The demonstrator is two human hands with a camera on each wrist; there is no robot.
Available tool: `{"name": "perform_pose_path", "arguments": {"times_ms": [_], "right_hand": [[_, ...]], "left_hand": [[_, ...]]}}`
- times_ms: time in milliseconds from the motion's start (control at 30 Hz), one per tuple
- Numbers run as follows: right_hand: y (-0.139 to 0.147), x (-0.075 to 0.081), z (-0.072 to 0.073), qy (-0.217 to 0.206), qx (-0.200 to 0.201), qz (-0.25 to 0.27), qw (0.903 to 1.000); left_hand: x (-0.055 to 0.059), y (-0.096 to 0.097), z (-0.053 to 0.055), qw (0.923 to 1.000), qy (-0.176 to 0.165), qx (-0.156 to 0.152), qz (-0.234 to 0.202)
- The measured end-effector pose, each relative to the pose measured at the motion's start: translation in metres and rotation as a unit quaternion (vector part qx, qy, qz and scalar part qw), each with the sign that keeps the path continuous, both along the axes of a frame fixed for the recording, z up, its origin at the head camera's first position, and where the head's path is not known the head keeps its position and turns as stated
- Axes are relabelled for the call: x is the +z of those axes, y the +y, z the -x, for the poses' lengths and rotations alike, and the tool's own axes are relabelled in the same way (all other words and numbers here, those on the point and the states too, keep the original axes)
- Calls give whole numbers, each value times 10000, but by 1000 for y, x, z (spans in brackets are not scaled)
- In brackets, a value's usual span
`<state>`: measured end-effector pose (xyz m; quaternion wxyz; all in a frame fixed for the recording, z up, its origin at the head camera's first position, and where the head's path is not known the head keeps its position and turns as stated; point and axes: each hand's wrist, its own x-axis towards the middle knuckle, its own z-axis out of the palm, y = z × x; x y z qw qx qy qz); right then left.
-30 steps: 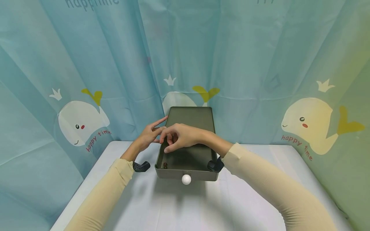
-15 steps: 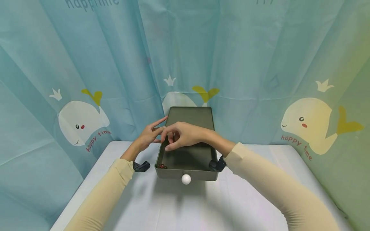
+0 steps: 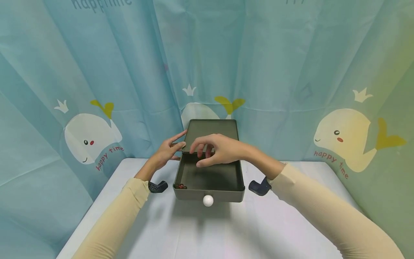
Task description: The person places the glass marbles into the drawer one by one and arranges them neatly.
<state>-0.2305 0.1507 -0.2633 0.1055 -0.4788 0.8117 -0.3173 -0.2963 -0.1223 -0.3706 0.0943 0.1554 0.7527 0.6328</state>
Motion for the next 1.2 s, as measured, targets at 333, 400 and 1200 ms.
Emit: {"name": "perform_pose_path", "arguments": {"times_ms": [333,400,1200], "right_hand": [[37,1,-24,-8,-330,271,9991],[44,0,-28,-17,-364,385,9986],[105,-19,-82,48,-354,1144,9928]], "left_hand": [[1,1,-1,10000,22,-25,-20],[0,0,0,10000,24,-42,-13],[2,1,-1,10000,-76,0,-34]]}}
